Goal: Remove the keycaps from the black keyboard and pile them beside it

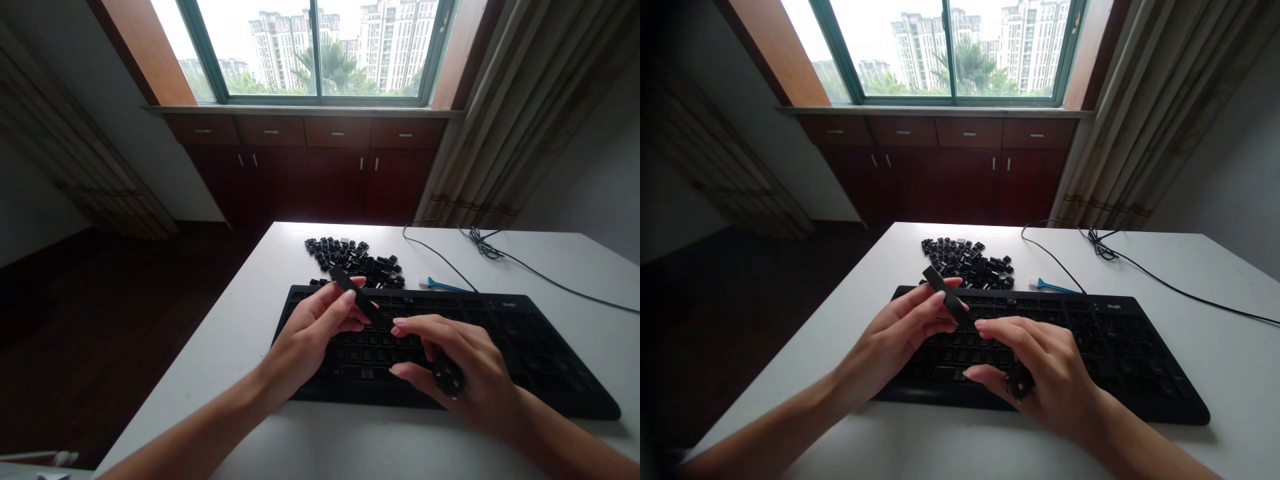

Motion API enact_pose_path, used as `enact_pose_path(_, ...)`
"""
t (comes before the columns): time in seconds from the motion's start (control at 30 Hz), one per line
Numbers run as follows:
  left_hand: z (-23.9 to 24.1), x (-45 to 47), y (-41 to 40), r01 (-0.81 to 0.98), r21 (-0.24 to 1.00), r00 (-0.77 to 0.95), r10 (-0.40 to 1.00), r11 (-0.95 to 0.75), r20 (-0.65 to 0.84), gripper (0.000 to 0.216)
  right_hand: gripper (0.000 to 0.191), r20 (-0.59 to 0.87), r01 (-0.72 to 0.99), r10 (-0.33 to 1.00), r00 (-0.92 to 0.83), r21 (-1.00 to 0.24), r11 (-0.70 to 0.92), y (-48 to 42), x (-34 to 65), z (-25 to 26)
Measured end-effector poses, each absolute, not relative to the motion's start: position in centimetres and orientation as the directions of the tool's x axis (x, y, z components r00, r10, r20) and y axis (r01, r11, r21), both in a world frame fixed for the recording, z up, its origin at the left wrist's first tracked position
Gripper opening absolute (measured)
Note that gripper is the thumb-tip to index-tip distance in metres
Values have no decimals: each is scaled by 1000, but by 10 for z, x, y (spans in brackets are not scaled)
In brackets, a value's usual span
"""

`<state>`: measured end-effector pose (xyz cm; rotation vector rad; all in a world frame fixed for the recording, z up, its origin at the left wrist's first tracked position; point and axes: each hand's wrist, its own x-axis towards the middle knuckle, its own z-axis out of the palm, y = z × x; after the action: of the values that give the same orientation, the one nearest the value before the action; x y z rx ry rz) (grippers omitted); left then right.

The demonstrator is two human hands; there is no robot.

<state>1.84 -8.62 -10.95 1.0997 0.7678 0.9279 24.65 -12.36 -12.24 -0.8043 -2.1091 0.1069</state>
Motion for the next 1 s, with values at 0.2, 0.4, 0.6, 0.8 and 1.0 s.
enact_pose_path(0.2, -110, 15, -84, -236, 947, 429, 898, 216, -97, 51, 42, 701, 539, 587, -405, -335, 773, -121, 248, -127)
enact_pose_path(0.4, -113, 12, -84, -66, 995, 521, 853, 70, -26, 40, 42, 698, 525, 575, -427, -327, 786, -122, 247, -129)
enact_pose_path(0.6, -110, 10, -87, -41, 999, 547, 837, -9, 30, 39, 46, 684, 513, 576, -448, -331, 792, -123, 246, -130)
enact_pose_path(0.8, -101, 6, -88, 126, 987, 614, 790, -97, -1, 30, 54, 680, 606, 598, -424, -277, 746, -124, 255, -129)
enact_pose_path(1.0, -98, 6, -91, 246, 952, 706, 707, -183, -46, 33, 34, 623, 549, 535, -571, -195, 813, -119, 261, -123)
